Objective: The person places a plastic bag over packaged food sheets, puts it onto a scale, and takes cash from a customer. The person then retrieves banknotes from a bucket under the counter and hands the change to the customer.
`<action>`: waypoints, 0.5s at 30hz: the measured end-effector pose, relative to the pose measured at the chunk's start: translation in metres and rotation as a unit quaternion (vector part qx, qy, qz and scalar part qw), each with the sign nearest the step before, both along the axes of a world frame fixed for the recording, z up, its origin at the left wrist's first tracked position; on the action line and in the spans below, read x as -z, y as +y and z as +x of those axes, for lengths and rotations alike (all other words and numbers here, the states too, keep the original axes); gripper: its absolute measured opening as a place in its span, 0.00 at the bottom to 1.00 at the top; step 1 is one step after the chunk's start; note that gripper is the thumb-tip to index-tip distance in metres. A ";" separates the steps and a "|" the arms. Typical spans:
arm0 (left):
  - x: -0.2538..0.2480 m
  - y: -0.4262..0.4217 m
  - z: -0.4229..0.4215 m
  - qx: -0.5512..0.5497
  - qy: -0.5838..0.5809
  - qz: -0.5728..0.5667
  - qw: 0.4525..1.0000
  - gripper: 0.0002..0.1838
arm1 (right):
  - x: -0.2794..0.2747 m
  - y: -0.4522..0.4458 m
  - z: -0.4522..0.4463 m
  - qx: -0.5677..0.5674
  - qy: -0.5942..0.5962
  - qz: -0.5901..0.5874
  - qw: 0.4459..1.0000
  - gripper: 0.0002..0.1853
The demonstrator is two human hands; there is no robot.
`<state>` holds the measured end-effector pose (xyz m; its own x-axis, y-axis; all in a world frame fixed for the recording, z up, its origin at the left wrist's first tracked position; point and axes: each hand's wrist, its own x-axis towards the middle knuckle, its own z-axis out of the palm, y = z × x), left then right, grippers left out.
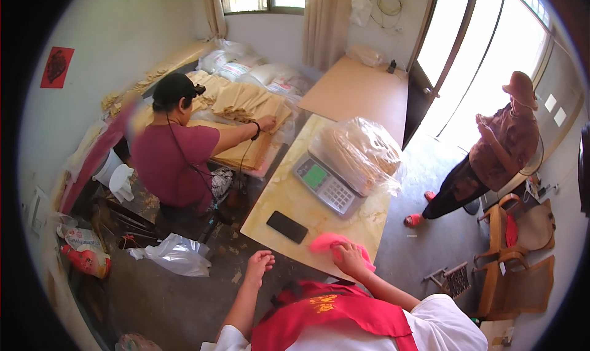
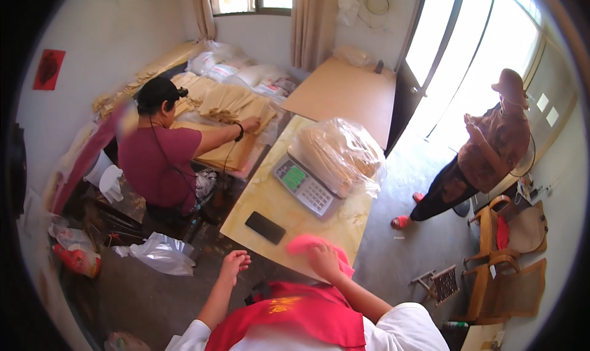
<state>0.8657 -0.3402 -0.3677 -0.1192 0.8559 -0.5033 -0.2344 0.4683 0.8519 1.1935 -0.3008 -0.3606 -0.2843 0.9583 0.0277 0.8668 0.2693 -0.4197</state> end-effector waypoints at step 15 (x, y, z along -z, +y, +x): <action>-0.005 -0.013 0.082 0.035 0.004 -0.055 0.998 0.09 | 0.020 -0.043 0.108 0.089 0.043 -0.001 0.995 0.19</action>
<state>0.9480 -0.3529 -0.3628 -0.0655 0.8016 -0.5942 -0.1913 0.5744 0.7959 1.3014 -0.3437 -0.3802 -0.1060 0.9935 0.0425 0.8620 0.1132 -0.4941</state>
